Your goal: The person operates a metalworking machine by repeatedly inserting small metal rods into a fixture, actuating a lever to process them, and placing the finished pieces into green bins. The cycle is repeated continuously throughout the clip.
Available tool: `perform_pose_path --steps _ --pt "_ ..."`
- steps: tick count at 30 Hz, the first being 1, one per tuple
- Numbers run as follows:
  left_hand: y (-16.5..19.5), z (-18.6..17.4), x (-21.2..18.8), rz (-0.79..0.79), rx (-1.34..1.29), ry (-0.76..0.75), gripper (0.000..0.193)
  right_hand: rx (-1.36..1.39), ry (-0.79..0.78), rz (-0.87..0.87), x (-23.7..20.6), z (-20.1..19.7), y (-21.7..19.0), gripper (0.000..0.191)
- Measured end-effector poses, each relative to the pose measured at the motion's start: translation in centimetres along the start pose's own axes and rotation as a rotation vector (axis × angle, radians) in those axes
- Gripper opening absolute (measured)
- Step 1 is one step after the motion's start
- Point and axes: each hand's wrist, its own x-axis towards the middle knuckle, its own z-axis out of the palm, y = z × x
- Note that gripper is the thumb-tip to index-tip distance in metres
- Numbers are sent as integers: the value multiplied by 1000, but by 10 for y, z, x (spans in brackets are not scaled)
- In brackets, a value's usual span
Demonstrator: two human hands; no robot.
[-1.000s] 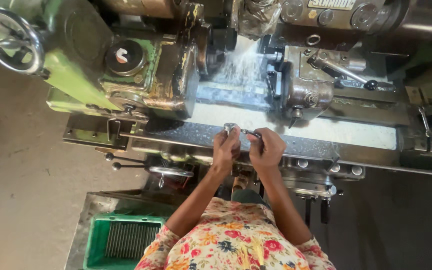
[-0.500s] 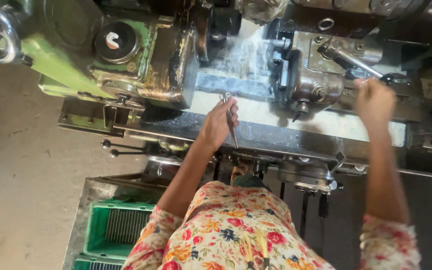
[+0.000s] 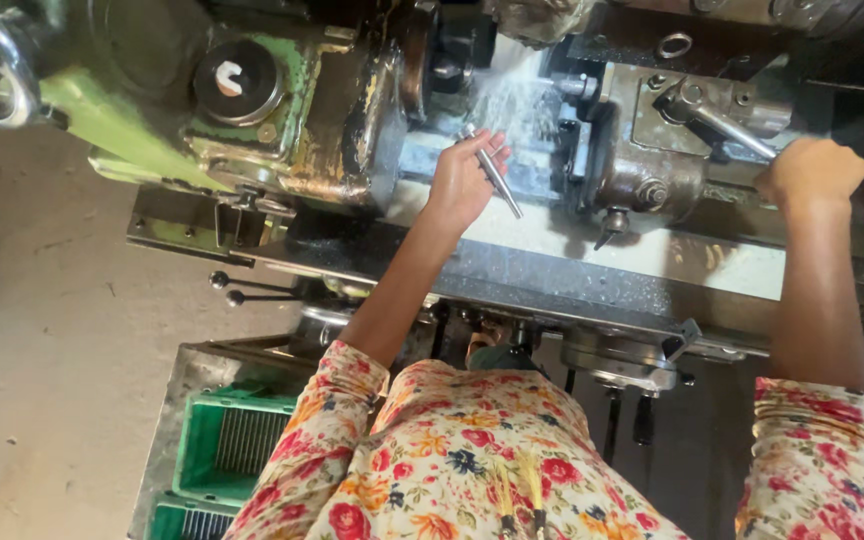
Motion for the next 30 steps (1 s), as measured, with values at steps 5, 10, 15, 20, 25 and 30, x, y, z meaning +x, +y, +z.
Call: perform_pose_path --steps 5,10,15,20,25,30 --pt "-5 -4 45 82 -28 70 27 42 30 -5 2 0 -5 38" --pt "-11 9 96 121 -57 241 27 104 93 -11 7 10 -3 41" --pt "-21 31 134 186 -169 366 27 121 194 4 10 29 4 32" --pt "-25 52 160 204 -299 459 25 182 207 -1 23 38 9 33" --pt "-24 57 185 186 -356 355 23 186 81 24 41 36 12 34" --pt "-22 55 202 249 -342 423 24 174 -12 21 57 36 16 36"
